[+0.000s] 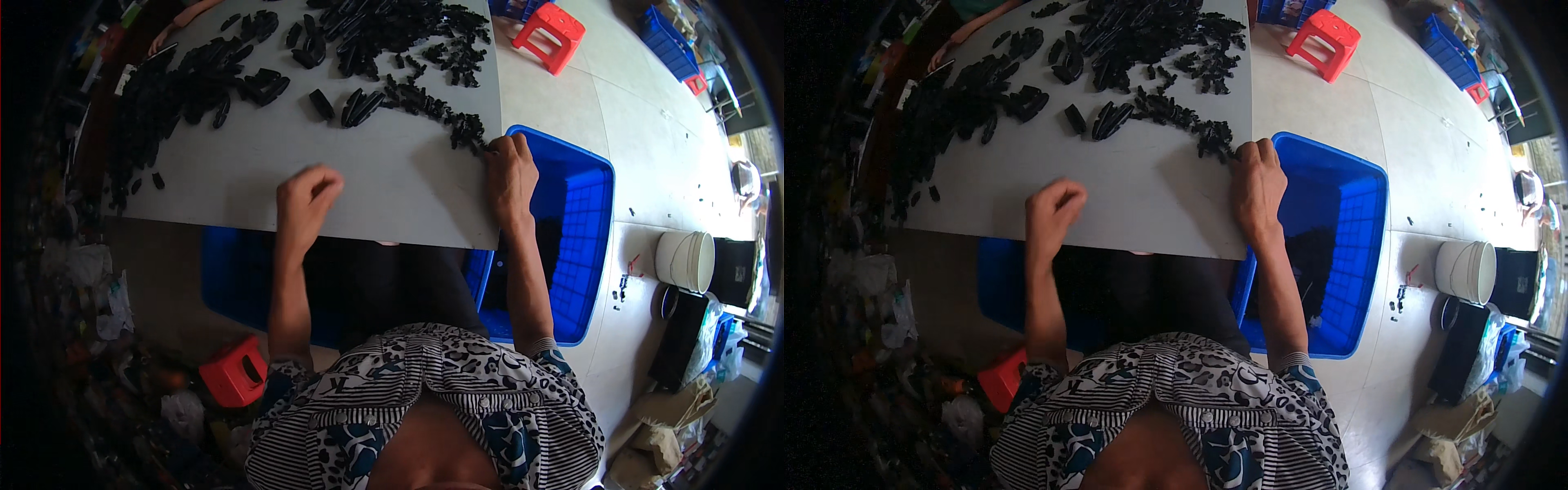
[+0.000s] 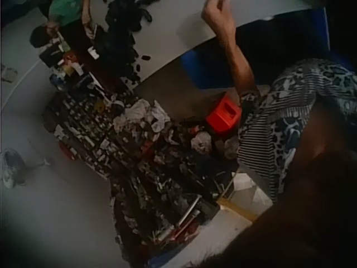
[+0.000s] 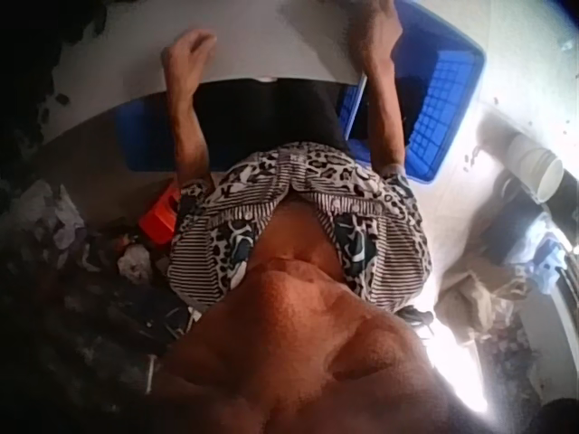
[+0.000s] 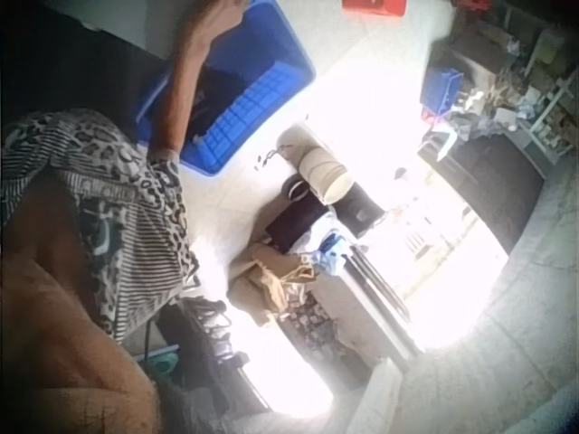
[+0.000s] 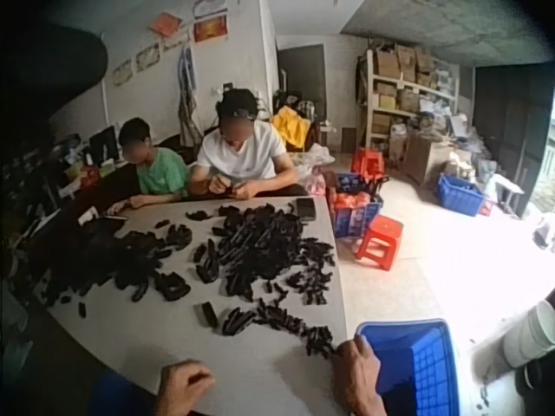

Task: The person organizes small plastic parts on a table, then repeatedly fits pairs of components together by hand and drops the assembled pieces into a bin below.

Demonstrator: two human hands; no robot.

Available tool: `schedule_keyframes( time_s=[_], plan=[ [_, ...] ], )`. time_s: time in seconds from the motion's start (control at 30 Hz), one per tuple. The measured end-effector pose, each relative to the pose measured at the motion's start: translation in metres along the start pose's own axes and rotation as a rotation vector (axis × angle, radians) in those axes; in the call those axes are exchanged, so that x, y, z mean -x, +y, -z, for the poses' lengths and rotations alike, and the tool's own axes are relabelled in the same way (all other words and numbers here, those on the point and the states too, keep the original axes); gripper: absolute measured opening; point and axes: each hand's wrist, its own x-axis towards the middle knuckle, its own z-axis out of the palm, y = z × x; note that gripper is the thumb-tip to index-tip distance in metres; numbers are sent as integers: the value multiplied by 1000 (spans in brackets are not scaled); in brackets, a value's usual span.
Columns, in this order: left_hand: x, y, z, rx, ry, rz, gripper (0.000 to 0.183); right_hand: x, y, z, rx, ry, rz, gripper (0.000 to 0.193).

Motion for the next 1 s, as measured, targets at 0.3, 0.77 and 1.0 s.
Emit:
schedule_keyframes(
  time_s=[0.3,0.77,1.0],
  plan=[
    [-95,1,-67,-747,288,-192,33,31,-30,7,-1000,-166,-337,4],
    [-50,3,-43,600,-40,106,16,44,-28,0,-2147,-606,-791,9],
    [-19,21,-41,802,-174,163,16,47,-34,-1,-2064,-562,-727,12]
  ],
)
